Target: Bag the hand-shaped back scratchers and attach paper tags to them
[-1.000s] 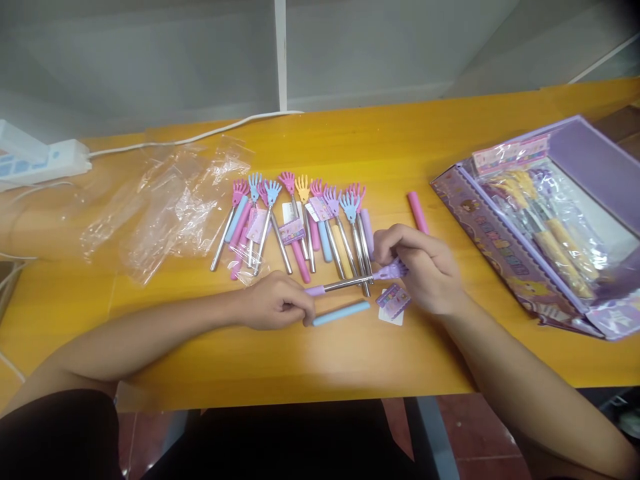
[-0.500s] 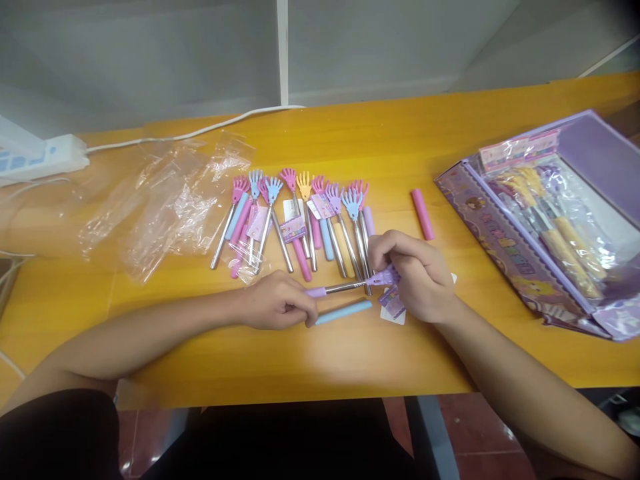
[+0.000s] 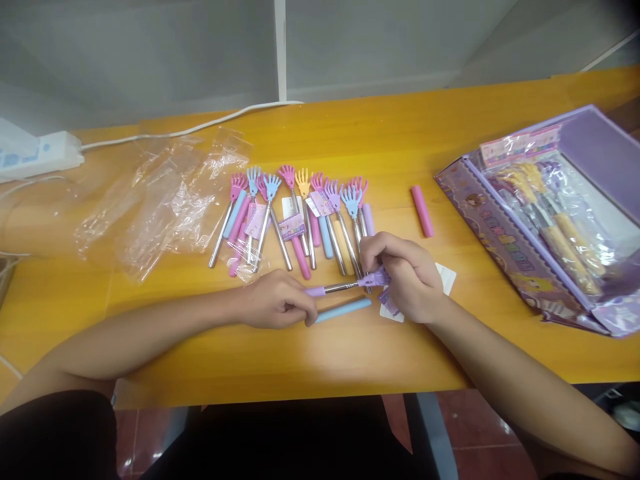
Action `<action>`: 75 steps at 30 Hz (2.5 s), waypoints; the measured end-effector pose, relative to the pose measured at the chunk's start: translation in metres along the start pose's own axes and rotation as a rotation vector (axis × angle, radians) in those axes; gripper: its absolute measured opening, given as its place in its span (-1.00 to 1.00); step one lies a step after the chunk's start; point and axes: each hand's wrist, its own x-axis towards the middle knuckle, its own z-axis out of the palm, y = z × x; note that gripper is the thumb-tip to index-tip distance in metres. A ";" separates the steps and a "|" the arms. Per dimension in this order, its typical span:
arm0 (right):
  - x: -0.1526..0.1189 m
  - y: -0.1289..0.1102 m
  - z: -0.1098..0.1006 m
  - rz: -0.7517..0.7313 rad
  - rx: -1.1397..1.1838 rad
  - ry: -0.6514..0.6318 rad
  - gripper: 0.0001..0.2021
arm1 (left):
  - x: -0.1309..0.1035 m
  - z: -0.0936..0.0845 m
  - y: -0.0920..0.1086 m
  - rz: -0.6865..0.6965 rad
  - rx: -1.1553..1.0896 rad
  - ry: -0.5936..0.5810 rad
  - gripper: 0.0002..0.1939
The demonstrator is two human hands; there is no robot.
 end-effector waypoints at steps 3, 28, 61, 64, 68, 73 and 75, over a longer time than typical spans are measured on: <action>-0.001 0.001 0.001 -0.015 0.011 -0.013 -0.71 | 0.000 0.000 0.000 0.010 -0.006 -0.004 -0.64; 0.002 0.018 0.004 0.144 0.428 0.155 -0.81 | 0.000 -0.001 -0.001 -0.039 0.049 -0.006 -0.64; 0.019 0.004 -0.005 0.316 0.827 0.268 -0.64 | -0.004 -0.024 0.071 -0.041 0.994 -0.007 -0.88; 0.023 0.010 -0.008 0.335 0.852 0.320 -0.60 | -0.006 -0.032 0.079 -0.387 1.298 -0.138 -0.98; 0.022 0.014 -0.001 0.332 0.828 0.277 -0.57 | -0.007 -0.032 0.074 -0.560 1.382 -0.230 -0.76; 0.017 0.011 0.011 0.307 0.746 0.145 -0.48 | -0.006 -0.030 0.083 -0.288 1.380 -0.065 -0.74; 0.013 0.010 0.016 0.335 0.769 0.068 -0.48 | -0.007 -0.027 0.090 -0.127 1.342 0.053 -0.83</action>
